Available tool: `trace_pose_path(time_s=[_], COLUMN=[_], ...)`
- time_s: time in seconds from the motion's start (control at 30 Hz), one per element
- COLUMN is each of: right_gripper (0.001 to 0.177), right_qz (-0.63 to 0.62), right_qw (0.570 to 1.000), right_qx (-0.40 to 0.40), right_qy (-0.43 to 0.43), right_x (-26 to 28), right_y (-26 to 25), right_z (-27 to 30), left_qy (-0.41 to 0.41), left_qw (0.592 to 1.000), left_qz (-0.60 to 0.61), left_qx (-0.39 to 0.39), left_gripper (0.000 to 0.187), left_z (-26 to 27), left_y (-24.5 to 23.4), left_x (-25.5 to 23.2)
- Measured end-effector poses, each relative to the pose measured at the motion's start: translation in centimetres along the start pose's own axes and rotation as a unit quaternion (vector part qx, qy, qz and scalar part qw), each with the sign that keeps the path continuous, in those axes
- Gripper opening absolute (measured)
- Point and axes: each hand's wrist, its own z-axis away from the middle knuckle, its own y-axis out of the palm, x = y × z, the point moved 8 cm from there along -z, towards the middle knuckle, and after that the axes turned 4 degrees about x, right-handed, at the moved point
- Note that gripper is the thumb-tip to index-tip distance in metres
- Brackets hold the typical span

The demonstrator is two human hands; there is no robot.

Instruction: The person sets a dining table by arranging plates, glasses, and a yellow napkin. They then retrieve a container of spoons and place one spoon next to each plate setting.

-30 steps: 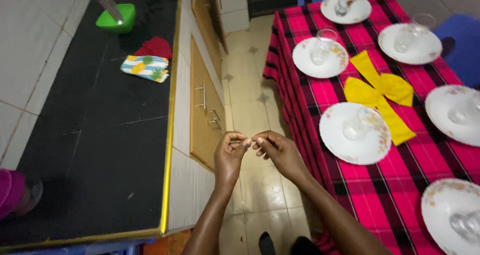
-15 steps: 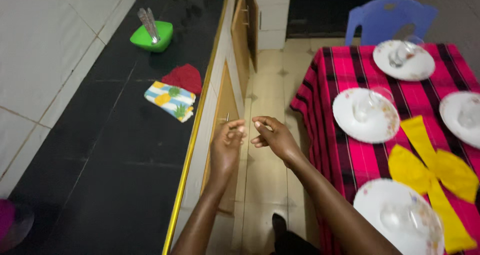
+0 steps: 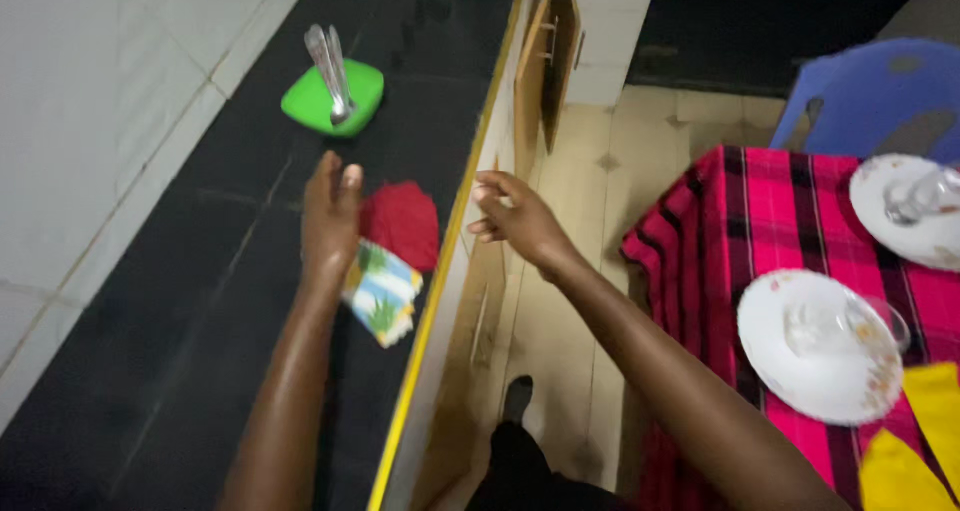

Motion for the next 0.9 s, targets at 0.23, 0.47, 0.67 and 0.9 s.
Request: trace_pose_path(time_s=[0.23,0.47,0.67,0.9], right_gripper=[0.074,0.087,0.079,0.069], right_qz=[-0.007,-0.066,-0.143,-0.143], right_qw=[0.999,0.994,0.981,0.985], right_qx=[0.021,0.037,0.065,0.041], right_qy=[0.026,0.082,0.116,0.093], right_x=[-0.1,-2.9,-4.1,-2.9], right_y=[4.9,8.0,10.1,8.5], right_z=[-16.5,-26.7,-29.5,-27.8], left_qy=[-0.036,-0.108,-0.095,-0.043], left_qw=[0.997,0.987,0.977,0.984], left_qz=[-0.024,0.113,0.19,0.155], left_qx=[-0.071,-0.045,0.0,-0.074], left_gripper=[0.067,0.079,0.081,0.08], left_z=[-14.0,-23.6,-26.2,-24.3], left_y=[-4.0,-4.2,-2.1,-0.8], left_x=[7.0,14.1,15.6,10.1])
